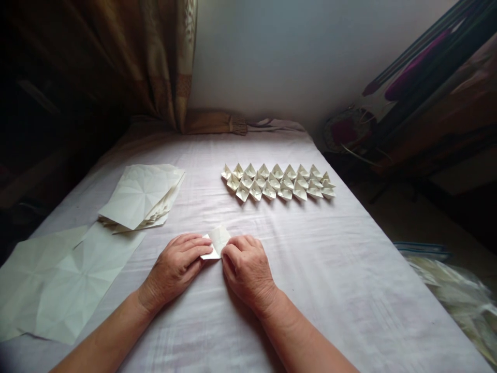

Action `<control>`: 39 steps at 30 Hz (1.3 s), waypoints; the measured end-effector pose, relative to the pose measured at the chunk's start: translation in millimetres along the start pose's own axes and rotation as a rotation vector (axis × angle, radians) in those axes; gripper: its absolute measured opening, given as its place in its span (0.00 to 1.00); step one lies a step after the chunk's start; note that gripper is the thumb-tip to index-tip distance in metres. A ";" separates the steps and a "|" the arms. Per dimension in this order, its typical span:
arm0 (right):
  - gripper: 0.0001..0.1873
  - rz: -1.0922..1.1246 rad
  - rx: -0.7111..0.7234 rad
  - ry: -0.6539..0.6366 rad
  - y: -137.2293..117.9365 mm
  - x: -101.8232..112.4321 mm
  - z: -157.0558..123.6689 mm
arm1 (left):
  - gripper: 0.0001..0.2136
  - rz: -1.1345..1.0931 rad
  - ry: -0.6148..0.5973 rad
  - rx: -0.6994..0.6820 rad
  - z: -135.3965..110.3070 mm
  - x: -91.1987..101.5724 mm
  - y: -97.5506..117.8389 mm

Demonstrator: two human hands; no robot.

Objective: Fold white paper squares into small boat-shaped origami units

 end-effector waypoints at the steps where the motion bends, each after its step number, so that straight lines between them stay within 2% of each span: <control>1: 0.07 0.002 0.005 0.007 0.1 0.2 -0.2 | 0.11 -0.007 0.002 0.002 0.4 -0.2 -0.1; 15: 0.06 -0.025 0.018 0.020 -1.0 1.1 -0.6 | 0.12 -0.010 0.019 -0.018 3.3 2.5 2.6; 29: 0.04 0.052 -0.021 -0.001 0.2 2.3 -0.7 | 0.13 -0.006 -0.010 -0.015 3.1 3.8 2.7; 35: 0.02 0.028 -0.029 -0.030 -1.4 3.5 -1.4 | 0.09 0.040 0.007 -0.078 4.1 6.8 10.6; 39: 0.02 -0.008 -0.042 -0.026 -0.4 4.1 -2.4 | 0.08 0.068 -0.040 -0.132 2.0 5.7 15.8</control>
Point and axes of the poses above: each hand's wrist, its own z-axis towards the middle knuckle, its own x-axis out of the back of the hand, y = z × x, the point moved 4 cm from there along z, towards the middle knuckle, and after that the axes turned 11 degrees about -z, right-handed, at the moved point
